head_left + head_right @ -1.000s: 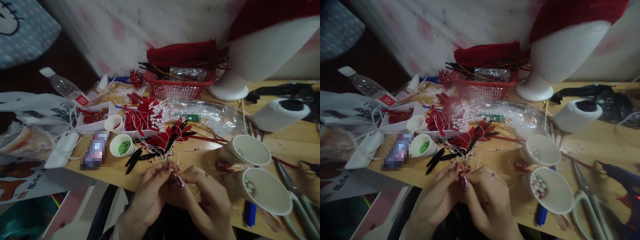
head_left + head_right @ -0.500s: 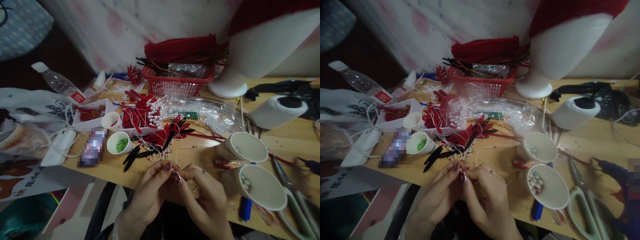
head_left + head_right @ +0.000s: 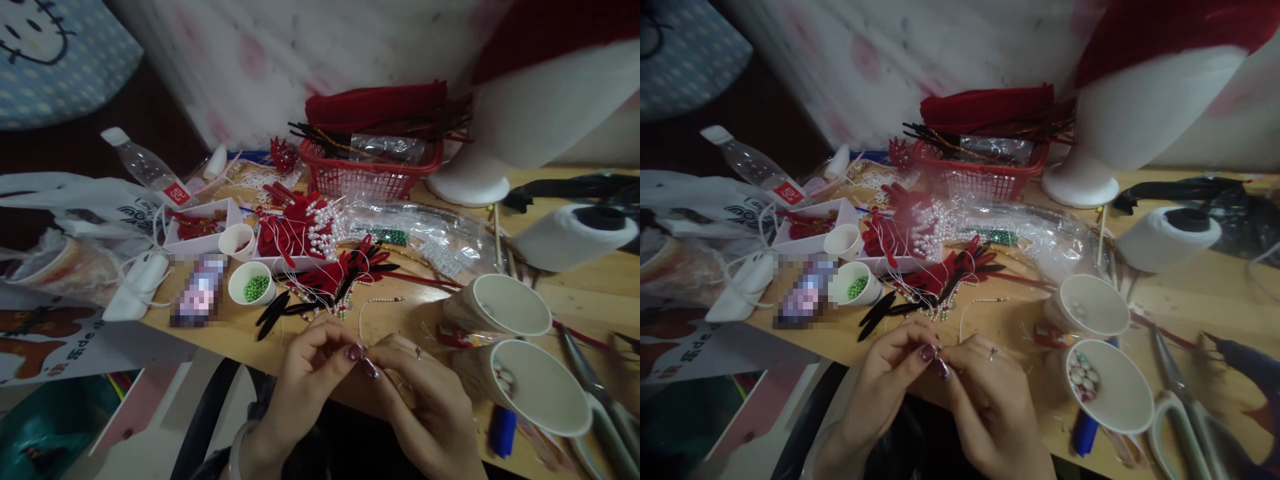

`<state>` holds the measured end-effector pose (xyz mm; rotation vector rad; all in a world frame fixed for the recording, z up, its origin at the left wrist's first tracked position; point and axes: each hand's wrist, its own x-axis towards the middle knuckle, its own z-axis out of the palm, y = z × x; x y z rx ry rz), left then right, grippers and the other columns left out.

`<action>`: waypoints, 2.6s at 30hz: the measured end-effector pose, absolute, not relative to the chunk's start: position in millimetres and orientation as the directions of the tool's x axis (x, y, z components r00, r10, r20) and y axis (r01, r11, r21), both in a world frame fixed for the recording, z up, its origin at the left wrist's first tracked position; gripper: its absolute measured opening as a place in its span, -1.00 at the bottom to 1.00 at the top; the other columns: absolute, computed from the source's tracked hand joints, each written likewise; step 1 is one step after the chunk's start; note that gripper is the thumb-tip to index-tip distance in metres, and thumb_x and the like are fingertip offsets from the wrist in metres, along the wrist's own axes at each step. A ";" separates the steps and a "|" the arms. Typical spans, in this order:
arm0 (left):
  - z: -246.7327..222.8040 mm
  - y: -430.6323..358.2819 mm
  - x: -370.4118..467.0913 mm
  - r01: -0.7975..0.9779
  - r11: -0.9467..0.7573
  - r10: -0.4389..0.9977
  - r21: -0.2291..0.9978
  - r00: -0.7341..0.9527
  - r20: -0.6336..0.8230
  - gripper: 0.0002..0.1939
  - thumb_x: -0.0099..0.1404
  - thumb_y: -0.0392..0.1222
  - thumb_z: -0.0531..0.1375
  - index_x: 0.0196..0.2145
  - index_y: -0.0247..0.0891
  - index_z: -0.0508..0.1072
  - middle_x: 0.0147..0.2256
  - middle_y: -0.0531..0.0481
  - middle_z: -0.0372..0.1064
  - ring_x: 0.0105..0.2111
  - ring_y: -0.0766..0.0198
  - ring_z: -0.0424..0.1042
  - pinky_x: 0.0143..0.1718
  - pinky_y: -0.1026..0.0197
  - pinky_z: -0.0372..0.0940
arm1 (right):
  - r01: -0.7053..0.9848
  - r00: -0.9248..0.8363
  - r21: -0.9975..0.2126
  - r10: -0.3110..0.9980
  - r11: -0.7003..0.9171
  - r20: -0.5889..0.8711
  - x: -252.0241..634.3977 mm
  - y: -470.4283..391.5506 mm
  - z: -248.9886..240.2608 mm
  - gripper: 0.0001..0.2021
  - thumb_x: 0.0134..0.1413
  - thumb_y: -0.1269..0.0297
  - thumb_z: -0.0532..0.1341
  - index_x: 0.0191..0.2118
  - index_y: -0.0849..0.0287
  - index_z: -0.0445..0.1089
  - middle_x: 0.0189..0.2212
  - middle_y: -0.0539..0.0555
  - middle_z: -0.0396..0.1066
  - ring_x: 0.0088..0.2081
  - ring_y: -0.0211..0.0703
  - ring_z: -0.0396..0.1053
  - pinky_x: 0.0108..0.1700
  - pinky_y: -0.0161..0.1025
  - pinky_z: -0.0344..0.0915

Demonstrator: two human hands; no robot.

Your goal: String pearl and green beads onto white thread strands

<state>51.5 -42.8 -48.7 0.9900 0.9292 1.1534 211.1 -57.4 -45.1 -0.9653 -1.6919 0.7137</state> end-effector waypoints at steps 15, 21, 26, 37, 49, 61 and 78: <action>-39.3 -50.0 43.0 0.120 -0.204 0.971 0.972 0.153 0.185 -0.92 0.42 -0.23 0.24 -0.25 -0.15 0.55 -0.24 -0.01 0.42 -0.18 0.24 0.42 -0.12 0.24 0.28 | 0.322 -0.108 -0.824 0.883 0.465 0.456 208.4 -59.5 -40.1 -0.78 0.20 0.52 0.20 -0.19 0.04 0.51 -0.48 -0.08 0.48 -0.47 -0.29 0.46 -0.40 -0.41 0.38; -40.3 -49.5 39.3 0.232 -0.330 0.942 0.915 0.141 0.304 -0.90 0.37 -0.33 0.26 -0.25 -0.15 0.56 -0.28 0.00 0.46 -0.23 0.26 0.45 -0.15 0.26 0.30 | 0.379 -0.141 -0.794 0.877 0.476 0.459 206.6 -57.9 -41.3 -0.80 0.22 0.51 0.17 -0.22 0.05 0.47 -0.49 -0.10 0.48 -0.48 -0.30 0.47 -0.41 -0.42 0.38; -43.3 -51.2 37.7 0.238 -0.417 0.909 0.877 0.103 0.404 -0.84 0.33 -0.37 0.28 -0.28 -0.15 0.62 -0.33 -0.03 0.51 -0.29 0.22 0.48 -0.21 0.23 0.33 | 0.383 -0.175 -0.779 0.867 0.497 0.467 203.6 -60.6 -42.5 -0.77 0.23 0.52 0.16 -0.15 0.02 0.44 -0.42 -0.09 0.50 -0.39 -0.29 0.52 -0.36 -0.43 0.39; -35.5 -49.9 27.4 0.407 -0.434 0.893 0.804 0.079 0.442 -0.80 0.27 -0.39 0.28 -0.31 -0.09 0.65 -0.35 -0.05 0.51 -0.30 0.14 0.47 -0.19 0.19 0.34 | 0.441 -0.181 -0.709 0.828 0.550 0.530 193.2 -61.3 -52.8 -0.78 0.28 0.57 0.17 -0.10 0.09 0.41 -0.35 0.01 0.55 -0.35 -0.18 0.48 -0.27 -0.25 0.39; 2.1 -40.5 4.8 -0.638 0.021 0.999 0.770 0.044 0.008 -0.72 0.18 -0.16 0.46 -0.44 -0.17 0.40 -0.63 0.17 0.34 -0.59 0.39 0.38 -0.45 0.41 0.43 | 0.650 -0.053 -0.637 0.861 0.415 0.506 211.9 -49.5 -55.5 -0.88 0.27 0.49 0.18 -0.19 0.13 0.40 -0.32 0.05 0.53 -0.28 -0.10 0.45 -0.21 -0.18 0.36; 6.9 -55.3 -12.0 -0.495 -0.182 0.955 0.849 -0.294 0.034 -0.75 0.21 -0.05 0.43 -0.44 -0.09 0.44 -0.62 0.15 0.32 -0.41 0.28 0.51 -0.21 0.34 0.54 | 0.599 0.034 -0.743 0.917 0.299 0.396 204.7 -52.9 -56.9 -0.91 0.25 0.38 0.19 -0.29 0.12 0.42 -0.42 -0.01 0.54 -0.40 -0.19 0.52 -0.34 -0.30 0.37; 14.8 38.6 63.9 -0.213 -0.108 0.883 0.971 0.428 0.192 -0.81 0.43 -0.10 0.23 -0.30 -0.25 0.46 -0.32 -0.03 0.52 -0.13 0.19 0.52 0.08 0.12 0.31 | 0.549 0.217 -0.829 0.939 0.108 0.267 210.3 -44.7 -84.4 -0.83 0.29 0.23 0.21 -0.14 0.19 0.46 -0.28 0.14 0.59 -0.30 -0.04 0.56 -0.26 -0.16 0.43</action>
